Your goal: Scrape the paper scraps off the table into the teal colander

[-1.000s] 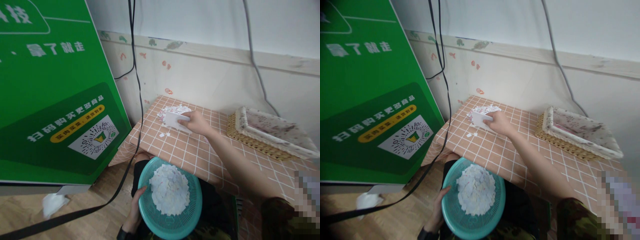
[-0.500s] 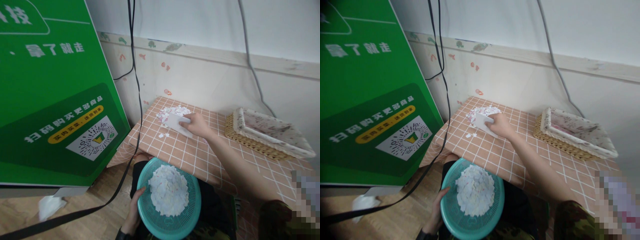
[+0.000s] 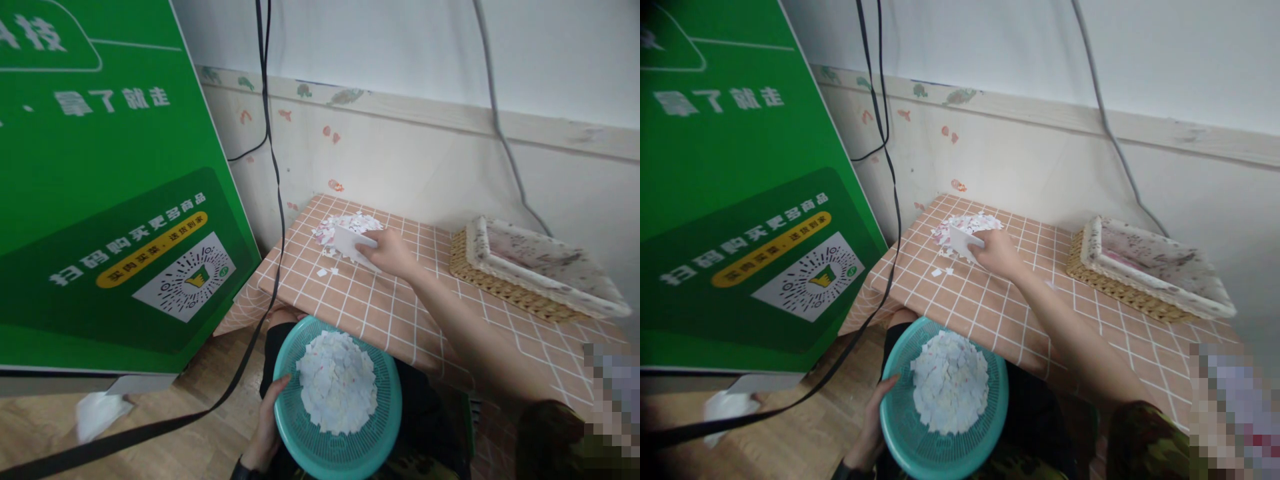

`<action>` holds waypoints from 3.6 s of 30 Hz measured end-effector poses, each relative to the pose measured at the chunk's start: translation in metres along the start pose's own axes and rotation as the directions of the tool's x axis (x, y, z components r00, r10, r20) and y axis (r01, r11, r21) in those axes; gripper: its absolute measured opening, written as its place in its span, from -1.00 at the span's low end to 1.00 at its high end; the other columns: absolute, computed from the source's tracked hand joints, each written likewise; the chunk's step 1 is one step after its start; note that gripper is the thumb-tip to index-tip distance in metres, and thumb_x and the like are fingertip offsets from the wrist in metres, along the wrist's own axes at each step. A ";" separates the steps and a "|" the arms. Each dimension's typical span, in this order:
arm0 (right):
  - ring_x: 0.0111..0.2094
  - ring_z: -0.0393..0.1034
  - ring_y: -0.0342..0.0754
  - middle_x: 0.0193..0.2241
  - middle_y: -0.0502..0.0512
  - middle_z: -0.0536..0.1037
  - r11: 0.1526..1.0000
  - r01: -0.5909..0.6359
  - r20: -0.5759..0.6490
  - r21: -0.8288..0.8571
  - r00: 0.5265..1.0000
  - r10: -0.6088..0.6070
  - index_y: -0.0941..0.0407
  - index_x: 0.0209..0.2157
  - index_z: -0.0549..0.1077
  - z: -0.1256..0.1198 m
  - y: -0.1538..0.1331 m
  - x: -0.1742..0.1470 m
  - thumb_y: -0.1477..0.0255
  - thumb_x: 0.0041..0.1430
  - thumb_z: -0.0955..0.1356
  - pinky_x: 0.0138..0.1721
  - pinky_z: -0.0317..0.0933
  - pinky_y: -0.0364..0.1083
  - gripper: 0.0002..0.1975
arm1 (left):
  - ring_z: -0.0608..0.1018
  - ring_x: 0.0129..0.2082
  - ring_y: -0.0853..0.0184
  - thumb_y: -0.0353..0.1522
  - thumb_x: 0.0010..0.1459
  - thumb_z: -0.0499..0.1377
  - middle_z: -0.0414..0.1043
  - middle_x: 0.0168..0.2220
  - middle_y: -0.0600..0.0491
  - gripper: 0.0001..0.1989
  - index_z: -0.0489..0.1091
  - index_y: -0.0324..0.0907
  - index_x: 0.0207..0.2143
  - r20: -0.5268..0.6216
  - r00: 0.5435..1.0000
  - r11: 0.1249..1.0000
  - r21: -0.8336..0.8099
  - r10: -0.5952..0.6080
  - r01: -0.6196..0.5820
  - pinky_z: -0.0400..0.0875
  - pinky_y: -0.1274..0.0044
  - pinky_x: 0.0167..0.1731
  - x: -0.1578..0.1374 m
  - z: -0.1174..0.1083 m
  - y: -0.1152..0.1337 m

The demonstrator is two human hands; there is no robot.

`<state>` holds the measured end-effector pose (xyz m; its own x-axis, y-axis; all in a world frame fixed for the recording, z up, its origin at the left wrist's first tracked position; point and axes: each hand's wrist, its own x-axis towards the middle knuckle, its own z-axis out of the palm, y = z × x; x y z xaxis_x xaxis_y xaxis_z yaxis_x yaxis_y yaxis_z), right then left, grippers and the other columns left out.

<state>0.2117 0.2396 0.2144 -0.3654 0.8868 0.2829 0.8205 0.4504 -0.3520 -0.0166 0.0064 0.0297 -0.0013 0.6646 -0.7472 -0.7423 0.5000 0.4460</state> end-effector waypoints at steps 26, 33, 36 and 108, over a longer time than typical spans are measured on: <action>-0.59 0.15 -0.18 -0.67 -0.04 0.32 0.988 0.006 0.066 0.157 0.998 -0.016 0.17 -0.59 0.40 0.001 -0.007 0.003 0.40 0.01 0.28 -0.52 -0.04 -0.14 -0.81 | 0.59 -0.37 0.11 -0.32 -0.14 0.28 0.59 -0.43 -0.04 -0.75 0.53 -0.30 -0.39 0.011 0.999 0.999 0.007 0.037 -0.037 0.44 0.31 -0.25 0.007 -0.009 -0.004; -0.60 0.16 -0.19 -0.66 -0.05 0.33 0.985 0.010 0.050 0.171 0.999 -0.019 0.17 -0.57 0.41 0.000 -0.016 -0.013 0.40 0.03 0.27 -0.54 -0.05 -0.15 -0.81 | 0.58 -0.32 0.09 -0.30 -0.10 0.26 0.59 -0.39 -0.07 -0.71 0.53 -0.32 -0.32 0.039 0.999 1.000 -0.016 0.006 -0.005 0.43 0.28 -0.22 0.006 -0.006 -0.003; -0.60 0.15 -0.19 -0.68 -0.06 0.32 0.989 0.011 0.071 0.145 0.997 -0.022 0.17 -0.55 0.43 0.000 -0.009 -0.018 0.40 0.04 0.27 -0.55 -0.05 -0.16 -0.81 | 0.58 -0.35 0.11 -0.30 -0.11 0.27 0.59 -0.40 -0.06 -0.72 0.53 -0.32 -0.34 0.036 0.999 0.999 -0.002 0.033 -0.033 0.43 0.30 -0.22 0.006 -0.008 -0.003; -0.29 0.49 -0.02 -0.26 0.08 0.59 0.982 0.068 0.095 0.176 0.992 -0.086 0.03 -0.07 0.47 0.001 0.003 -0.085 0.57 0.11 0.25 -0.26 0.33 -0.07 -0.62 | 0.58 -0.37 0.18 -0.35 -0.14 0.27 0.58 -0.43 -0.01 -0.79 0.50 -0.28 -0.38 -0.107 0.987 0.992 -0.019 0.119 -0.121 0.41 0.38 -0.24 -0.029 0.023 0.036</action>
<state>0.2447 0.1663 0.1881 -0.4748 0.8507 0.2257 0.7035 0.5209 -0.4834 -0.0282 0.0176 0.0791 -0.1610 0.6561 -0.7373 -0.7495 0.4047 0.5238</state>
